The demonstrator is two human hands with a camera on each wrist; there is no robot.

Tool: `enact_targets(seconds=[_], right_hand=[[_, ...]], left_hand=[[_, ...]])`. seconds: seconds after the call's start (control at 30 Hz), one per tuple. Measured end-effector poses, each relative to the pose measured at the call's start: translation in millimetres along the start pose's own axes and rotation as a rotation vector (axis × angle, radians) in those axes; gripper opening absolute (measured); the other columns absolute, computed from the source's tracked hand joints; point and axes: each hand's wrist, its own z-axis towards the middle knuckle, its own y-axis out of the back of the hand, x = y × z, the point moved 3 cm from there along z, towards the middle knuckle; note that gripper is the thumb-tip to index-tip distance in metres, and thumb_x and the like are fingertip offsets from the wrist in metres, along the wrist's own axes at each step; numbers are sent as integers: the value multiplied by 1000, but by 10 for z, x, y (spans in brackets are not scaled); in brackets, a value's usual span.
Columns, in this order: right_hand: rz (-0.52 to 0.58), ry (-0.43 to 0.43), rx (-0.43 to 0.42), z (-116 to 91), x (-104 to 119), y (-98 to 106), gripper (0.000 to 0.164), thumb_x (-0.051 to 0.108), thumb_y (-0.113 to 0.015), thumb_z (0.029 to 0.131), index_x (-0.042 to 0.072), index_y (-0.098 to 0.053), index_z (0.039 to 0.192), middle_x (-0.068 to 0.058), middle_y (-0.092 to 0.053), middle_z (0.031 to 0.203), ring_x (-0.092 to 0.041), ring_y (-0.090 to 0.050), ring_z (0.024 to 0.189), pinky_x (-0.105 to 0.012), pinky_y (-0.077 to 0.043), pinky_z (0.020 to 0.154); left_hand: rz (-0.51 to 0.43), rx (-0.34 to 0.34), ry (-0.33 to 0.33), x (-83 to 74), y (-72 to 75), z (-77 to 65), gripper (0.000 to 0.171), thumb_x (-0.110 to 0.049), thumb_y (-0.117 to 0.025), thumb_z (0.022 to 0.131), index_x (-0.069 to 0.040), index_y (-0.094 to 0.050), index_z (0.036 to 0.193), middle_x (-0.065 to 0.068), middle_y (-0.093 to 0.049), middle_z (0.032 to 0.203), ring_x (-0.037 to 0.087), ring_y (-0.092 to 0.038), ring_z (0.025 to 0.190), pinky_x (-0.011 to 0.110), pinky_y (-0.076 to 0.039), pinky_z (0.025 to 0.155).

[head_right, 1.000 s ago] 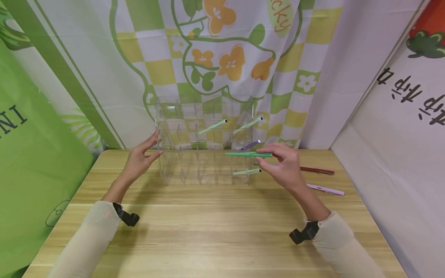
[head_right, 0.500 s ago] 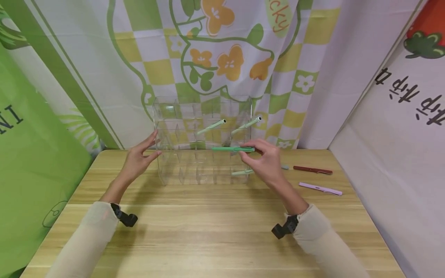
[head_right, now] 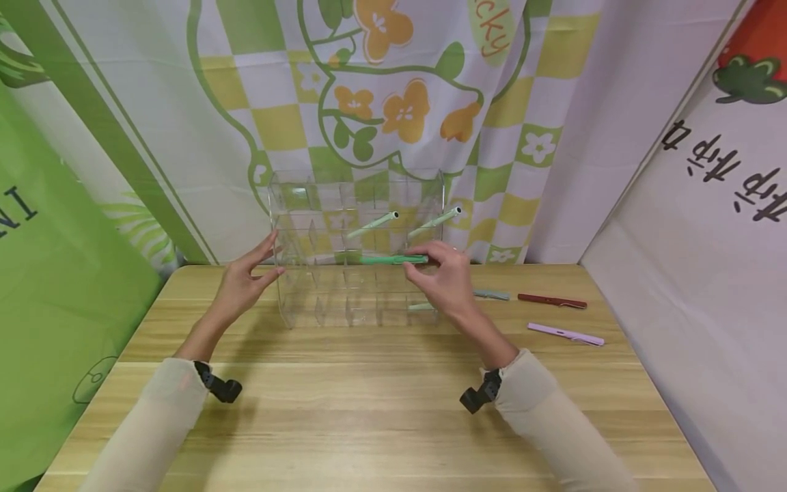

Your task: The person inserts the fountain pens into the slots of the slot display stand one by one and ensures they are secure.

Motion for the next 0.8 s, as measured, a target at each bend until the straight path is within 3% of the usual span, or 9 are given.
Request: enact_targets(seconds=[0.13, 0.3, 0.53, 0.8], right_hand=[[-15, -10, -11, 1, -28, -84, 17, -8, -84, 85, -4, -80, 101, -19, -76, 96, -34, -73, 82, -4, -57, 75], [-27, -49, 6, 1, -66, -192, 16, -7, -82, 87, -5, -80, 103, -19, -76, 97, -33, -74, 81, -9, -60, 72], [-16, -56, 18, 42, -79, -308, 16, -6, -83, 87, -6, -80, 103, -21, -77, 100, -31, -77, 81, -27, -68, 68], [-68, -48, 32, 62, -119, -418, 17, -4, -82, 87, -7, -79, 104, -24, -77, 102, -32, -77, 81, -47, -70, 71]], left_hand=[[-10, 11, -3, 24, 11, -9, 71, 7, -75, 94, -1, -46, 158, 15, -41, 165, 50, -59, 133, 37, -64, 88], [10, 15, -18, 18, 21, -14, 69, 4, -75, 96, -2, -47, 158, 15, -42, 164, 48, -59, 133, 39, -65, 85], [10, 16, -3, 20, 17, -9, 70, 4, -75, 96, -3, -45, 159, 14, -41, 165, 48, -58, 134, 39, -65, 86], [7, 11, 8, 17, 15, 0, 69, 3, -75, 96, -3, -46, 158, 13, -42, 165, 47, -58, 135, 36, -64, 87]])
